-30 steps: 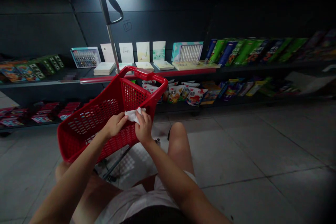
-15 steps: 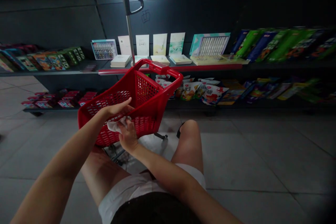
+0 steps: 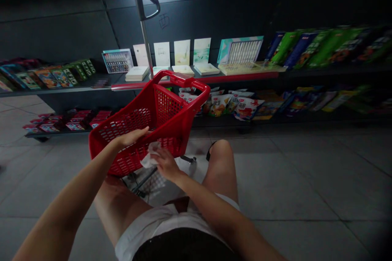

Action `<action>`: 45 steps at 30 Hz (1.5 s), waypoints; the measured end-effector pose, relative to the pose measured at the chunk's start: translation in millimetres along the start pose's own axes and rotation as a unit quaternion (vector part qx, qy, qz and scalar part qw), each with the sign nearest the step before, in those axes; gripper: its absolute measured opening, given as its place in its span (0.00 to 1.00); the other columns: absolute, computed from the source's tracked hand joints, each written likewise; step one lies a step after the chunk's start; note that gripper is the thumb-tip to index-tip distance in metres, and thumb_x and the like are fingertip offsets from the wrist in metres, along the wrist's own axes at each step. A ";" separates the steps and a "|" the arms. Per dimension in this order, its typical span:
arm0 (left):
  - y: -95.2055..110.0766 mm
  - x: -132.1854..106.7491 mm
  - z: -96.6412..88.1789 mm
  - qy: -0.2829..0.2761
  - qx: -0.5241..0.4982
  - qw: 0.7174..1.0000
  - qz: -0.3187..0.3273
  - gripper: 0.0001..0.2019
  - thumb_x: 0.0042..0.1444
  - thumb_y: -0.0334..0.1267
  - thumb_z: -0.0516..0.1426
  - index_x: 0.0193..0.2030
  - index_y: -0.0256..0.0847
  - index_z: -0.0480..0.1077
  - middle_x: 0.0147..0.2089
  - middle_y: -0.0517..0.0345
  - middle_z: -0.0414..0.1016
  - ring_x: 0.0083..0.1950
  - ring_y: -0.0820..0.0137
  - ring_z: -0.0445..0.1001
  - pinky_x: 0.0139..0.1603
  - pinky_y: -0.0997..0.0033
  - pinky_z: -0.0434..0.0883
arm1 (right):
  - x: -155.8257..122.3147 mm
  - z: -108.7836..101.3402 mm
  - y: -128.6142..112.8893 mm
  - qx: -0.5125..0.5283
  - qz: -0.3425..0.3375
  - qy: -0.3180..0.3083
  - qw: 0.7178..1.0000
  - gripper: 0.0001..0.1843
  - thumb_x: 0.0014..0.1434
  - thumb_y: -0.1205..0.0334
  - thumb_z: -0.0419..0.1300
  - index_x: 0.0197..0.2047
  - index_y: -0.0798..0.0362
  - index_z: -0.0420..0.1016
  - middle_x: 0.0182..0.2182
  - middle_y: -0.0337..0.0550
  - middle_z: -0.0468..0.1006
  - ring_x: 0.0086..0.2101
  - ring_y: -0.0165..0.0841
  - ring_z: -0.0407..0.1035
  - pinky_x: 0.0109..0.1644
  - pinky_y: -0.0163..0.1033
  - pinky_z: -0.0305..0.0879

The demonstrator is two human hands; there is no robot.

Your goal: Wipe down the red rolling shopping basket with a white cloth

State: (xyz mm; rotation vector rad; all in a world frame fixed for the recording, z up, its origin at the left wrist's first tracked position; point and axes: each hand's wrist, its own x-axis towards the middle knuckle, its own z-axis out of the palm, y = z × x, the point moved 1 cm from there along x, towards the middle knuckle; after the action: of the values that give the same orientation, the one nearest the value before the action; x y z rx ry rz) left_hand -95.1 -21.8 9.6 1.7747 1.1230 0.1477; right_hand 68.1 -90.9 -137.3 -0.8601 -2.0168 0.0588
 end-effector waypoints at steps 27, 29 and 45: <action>-22.4 2.0 12.6 0.140 0.183 0.971 0.063 0.31 0.59 0.60 0.44 0.45 0.37 0.78 0.44 0.54 0.81 0.44 0.60 0.77 0.49 0.68 0.71 | -40.6 -48.5 127.0 -0.082 0.223 0.124 0.963 0.17 0.47 0.73 0.51 0.37 0.56 0.76 0.44 0.51 0.71 0.48 0.39 0.64 0.55 0.47 0.64; -20.6 1.5 13.0 0.136 0.181 0.972 0.066 0.31 0.59 0.60 0.44 0.45 0.37 0.78 0.42 0.55 0.81 0.43 0.60 0.77 0.48 0.68 0.71 | -44.9 -65.6 127.6 -0.080 0.236 0.153 0.956 0.18 0.48 0.73 0.49 0.39 0.55 0.75 0.45 0.50 0.71 0.48 0.38 0.65 0.55 0.46 0.64; -7.3 -0.3 14.7 0.137 0.190 0.971 0.053 0.31 0.57 0.62 0.45 0.37 0.36 0.77 0.32 0.57 0.78 0.35 0.63 0.74 0.40 0.71 0.71 | 29.8 -63.3 121.3 -0.101 0.226 0.237 0.940 0.32 0.55 0.72 0.47 0.64 0.55 0.63 0.60 0.55 0.60 0.59 0.42 0.55 0.63 0.52 0.53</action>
State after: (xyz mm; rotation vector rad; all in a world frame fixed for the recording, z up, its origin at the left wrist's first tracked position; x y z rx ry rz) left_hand -91.7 -31.3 -3.4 2.2073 1.3179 0.2637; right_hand 172.9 0.7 -122.0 -1.3174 -1.3644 -0.0918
